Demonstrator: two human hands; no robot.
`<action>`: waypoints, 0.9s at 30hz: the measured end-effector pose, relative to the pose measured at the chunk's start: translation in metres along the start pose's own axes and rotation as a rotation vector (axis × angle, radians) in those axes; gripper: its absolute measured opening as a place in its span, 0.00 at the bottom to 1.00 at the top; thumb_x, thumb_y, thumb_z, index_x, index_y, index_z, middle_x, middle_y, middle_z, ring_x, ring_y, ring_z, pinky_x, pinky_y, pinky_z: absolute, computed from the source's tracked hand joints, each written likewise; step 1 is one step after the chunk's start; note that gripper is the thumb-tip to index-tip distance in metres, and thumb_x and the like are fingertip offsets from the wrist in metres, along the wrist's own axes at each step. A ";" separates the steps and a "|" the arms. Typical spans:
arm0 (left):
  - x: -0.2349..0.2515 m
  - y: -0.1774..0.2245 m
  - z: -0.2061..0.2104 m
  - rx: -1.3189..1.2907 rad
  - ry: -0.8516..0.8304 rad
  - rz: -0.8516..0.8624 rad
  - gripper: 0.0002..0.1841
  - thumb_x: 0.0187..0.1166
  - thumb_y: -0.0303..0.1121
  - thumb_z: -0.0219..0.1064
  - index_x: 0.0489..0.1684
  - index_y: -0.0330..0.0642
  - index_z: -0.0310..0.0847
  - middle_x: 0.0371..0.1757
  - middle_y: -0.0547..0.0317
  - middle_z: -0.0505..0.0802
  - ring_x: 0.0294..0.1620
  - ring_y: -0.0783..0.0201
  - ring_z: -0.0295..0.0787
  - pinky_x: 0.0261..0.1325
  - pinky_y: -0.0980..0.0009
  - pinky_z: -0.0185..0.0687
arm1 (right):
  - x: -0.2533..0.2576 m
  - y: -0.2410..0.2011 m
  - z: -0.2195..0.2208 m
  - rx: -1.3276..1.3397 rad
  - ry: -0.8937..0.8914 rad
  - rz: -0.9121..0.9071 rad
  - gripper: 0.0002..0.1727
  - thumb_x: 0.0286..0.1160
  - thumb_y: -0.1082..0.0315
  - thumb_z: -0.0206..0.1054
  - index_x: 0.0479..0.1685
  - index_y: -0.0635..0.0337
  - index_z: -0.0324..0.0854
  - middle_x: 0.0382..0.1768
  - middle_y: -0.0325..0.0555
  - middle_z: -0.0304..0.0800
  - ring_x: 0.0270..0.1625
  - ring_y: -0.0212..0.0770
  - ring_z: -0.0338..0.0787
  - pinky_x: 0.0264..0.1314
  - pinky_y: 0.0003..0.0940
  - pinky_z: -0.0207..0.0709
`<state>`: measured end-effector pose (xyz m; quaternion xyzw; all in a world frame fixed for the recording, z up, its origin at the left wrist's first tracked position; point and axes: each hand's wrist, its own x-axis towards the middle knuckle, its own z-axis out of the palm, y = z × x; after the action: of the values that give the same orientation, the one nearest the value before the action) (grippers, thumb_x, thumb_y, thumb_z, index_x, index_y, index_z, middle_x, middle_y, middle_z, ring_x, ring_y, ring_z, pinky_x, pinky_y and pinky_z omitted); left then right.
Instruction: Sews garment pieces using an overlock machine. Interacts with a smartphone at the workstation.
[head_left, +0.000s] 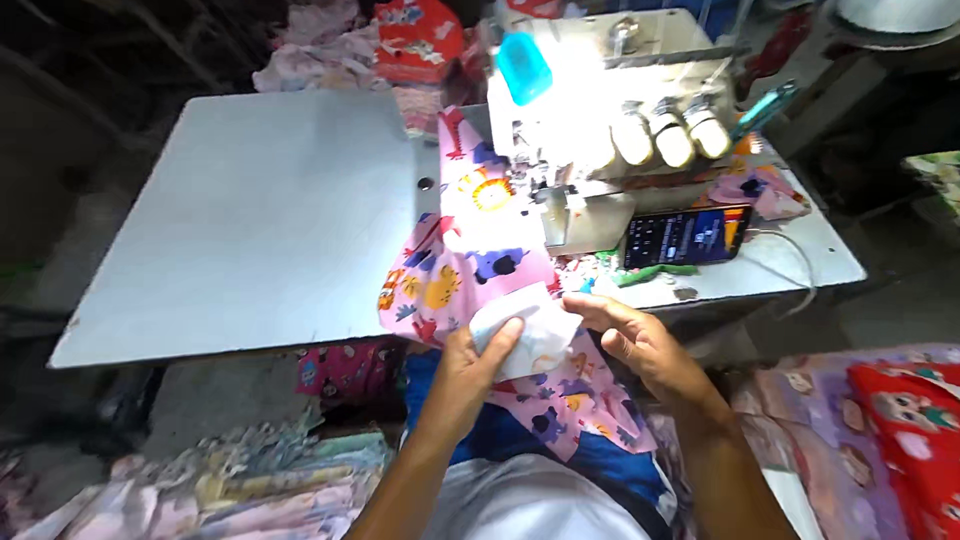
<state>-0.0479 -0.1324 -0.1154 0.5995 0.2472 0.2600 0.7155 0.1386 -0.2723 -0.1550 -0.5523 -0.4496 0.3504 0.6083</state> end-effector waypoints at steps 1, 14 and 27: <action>0.003 0.000 0.001 -0.001 -0.008 -0.020 0.07 0.87 0.27 0.59 0.52 0.40 0.83 0.41 0.67 0.96 0.43 0.72 0.95 0.54 0.70 0.92 | 0.003 0.001 0.014 0.110 0.014 0.007 0.36 0.77 0.40 0.66 0.70 0.64 0.80 0.62 0.33 0.91 0.64 0.24 0.87 0.71 0.26 0.80; 0.025 0.013 -0.030 0.171 -0.052 -0.041 0.06 0.80 0.30 0.70 0.48 0.42 0.88 0.38 0.65 0.93 0.37 0.76 0.89 0.43 0.79 0.87 | 0.030 -0.017 0.057 -0.057 0.244 -0.054 0.06 0.80 0.70 0.68 0.49 0.58 0.87 0.35 0.30 0.93 0.35 0.20 0.89 0.40 0.15 0.84; 0.037 0.041 -0.030 0.808 -0.021 0.438 0.06 0.82 0.35 0.68 0.45 0.46 0.90 0.37 0.69 0.92 0.36 0.80 0.87 0.41 0.81 0.82 | 0.013 -0.012 0.074 0.003 0.204 -0.083 0.13 0.75 0.76 0.70 0.57 0.71 0.85 0.43 0.39 0.96 0.43 0.25 0.94 0.50 0.22 0.89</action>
<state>-0.0437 -0.0800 -0.0812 0.8711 0.1888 0.2817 0.3552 0.0733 -0.2362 -0.1419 -0.5652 -0.4072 0.2676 0.6657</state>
